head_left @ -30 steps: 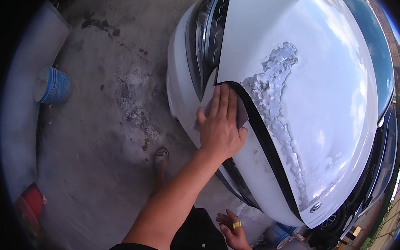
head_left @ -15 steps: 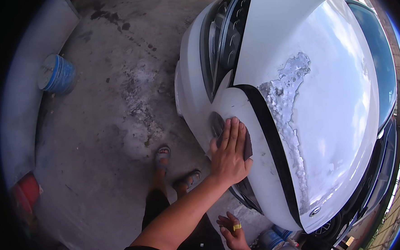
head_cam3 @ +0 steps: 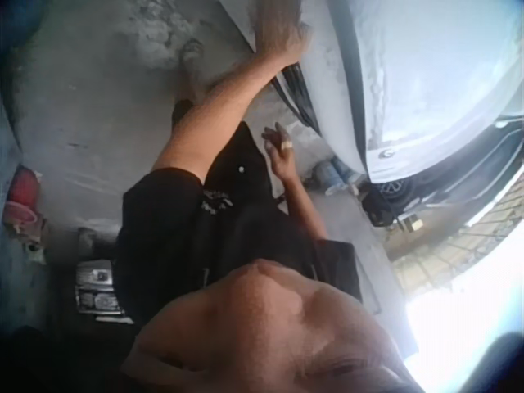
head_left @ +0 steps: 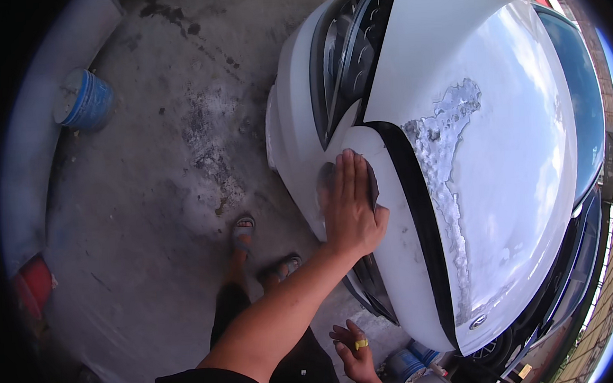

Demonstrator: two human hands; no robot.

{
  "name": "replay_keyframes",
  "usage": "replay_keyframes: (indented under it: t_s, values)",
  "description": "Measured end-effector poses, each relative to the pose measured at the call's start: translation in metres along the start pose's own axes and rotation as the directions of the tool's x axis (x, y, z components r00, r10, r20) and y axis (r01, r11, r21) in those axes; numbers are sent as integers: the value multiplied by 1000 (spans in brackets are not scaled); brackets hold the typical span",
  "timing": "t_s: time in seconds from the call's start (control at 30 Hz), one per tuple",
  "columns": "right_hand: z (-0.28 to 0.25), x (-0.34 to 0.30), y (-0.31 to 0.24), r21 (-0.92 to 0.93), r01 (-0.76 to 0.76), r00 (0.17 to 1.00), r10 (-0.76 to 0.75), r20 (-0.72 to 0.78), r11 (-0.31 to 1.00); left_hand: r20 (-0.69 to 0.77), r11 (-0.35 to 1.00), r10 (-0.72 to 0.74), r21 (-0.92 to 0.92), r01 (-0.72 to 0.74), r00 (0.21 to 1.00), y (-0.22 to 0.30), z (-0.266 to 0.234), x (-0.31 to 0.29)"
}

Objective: The person retrieves a sanding block and sands the hood of a white Mercedes-Benz. They rub the sanding block over several areas of the hood, including around the emblem and near the headlights, to smooth the surface.

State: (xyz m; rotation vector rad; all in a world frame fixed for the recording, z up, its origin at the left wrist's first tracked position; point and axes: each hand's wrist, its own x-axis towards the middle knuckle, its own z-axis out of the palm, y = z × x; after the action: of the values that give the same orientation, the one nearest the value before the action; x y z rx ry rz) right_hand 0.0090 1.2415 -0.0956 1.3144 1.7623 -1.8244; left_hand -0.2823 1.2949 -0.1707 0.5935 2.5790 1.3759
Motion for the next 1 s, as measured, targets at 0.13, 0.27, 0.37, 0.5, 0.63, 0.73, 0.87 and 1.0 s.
replay_keyframes:
  t_s: [0.13, 0.27, 0.37, 0.5, 0.63, 0.73, 0.87, 1.0]
  values:
    - [-1, -2, 17, -8, -41, 999, 41, 26, 999, 36, 997, 33, -71, -30, 999, 1, 7, -36]
    - [2, -3, 13, 21, -9, 1000, 9, 12, 1000, -48, 995, -52, -86, 48, 998, 1, 0, 18]
    - [4, 1, 19, 36, -31, 999, 31, 22, 999, -6, 997, 21, -72, -22, 1000, 4, 5, -31]
    - [6, -6, 13, -14, -12, 999, 13, 52, 1000, 13, 998, -42, -47, 43, 999, 10, 0, -1]
    - [6, -2, 7, 6, -10, 1000, 10, 13, 1000, 61, 1000, -10, -8, 10, 998, 7, -2, -10]
    - [4, -7, 18, -27, -10, 999, 12, 43, 1000, 96, 998, 66, 6, -67, 993, 8, -1, -41]
    - [8, -5, 16, -24, 47, 998, -46, 35, 999, 52, 998, 63, 11, -63, 997, 3, -8, 17]
    - [14, -10, 21, 11, -15, 1000, 15, 3, 1000, 174, 988, 127, 64, -139, 977, 0, -15, -13]
